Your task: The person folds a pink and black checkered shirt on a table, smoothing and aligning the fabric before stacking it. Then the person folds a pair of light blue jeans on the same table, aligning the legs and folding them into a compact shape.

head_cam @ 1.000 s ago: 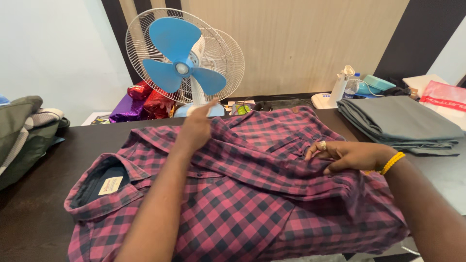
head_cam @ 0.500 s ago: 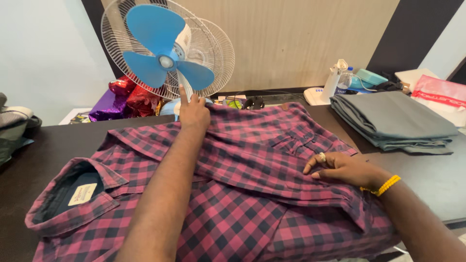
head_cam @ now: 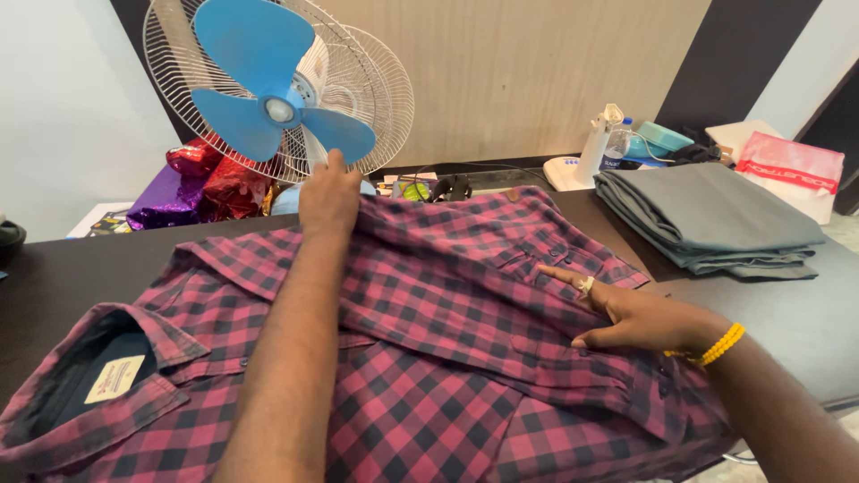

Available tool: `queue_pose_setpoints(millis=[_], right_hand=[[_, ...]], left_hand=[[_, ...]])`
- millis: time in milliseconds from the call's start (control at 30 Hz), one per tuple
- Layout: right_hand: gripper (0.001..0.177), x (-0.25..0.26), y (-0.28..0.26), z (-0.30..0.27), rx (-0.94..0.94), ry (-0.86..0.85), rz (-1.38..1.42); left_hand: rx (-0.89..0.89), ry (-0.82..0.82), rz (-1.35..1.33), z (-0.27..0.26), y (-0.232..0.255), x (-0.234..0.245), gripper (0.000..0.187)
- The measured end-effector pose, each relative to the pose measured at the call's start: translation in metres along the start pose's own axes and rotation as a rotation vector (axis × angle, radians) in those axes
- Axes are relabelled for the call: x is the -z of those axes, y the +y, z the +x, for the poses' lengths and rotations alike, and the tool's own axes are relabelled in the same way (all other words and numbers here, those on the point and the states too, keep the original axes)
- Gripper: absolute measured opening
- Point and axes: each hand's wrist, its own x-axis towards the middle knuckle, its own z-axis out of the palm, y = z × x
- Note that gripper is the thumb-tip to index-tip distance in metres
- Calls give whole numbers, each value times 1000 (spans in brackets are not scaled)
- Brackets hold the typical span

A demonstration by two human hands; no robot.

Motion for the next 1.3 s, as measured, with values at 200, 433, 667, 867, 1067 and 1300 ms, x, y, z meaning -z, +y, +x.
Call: queue_pose_setpoints(millis=[200, 433, 667, 867, 1067, 1300], right_hand=[[75, 1, 9, 5, -546, -26, 1], [60, 22, 33, 0, -426, -76, -63], [49, 55, 61, 93, -278, 454, -426], [66, 39, 108, 153, -247, 305, -527], [77, 26, 133, 151, -816, 322, -521], [68, 30, 119, 151, -832, 388, -696]], left_hand=[[413, -100, -817, -8, -18, 5, 40], [86, -809, -385, -46, -11, 36, 72], [127, -878, -65, -35, 21, 40, 74], [343, -814, -221, -40, 40, 14, 69], [207, -806, -291, -43, 13, 10, 78], [435, -686, -48, -50, -33, 22, 75]])
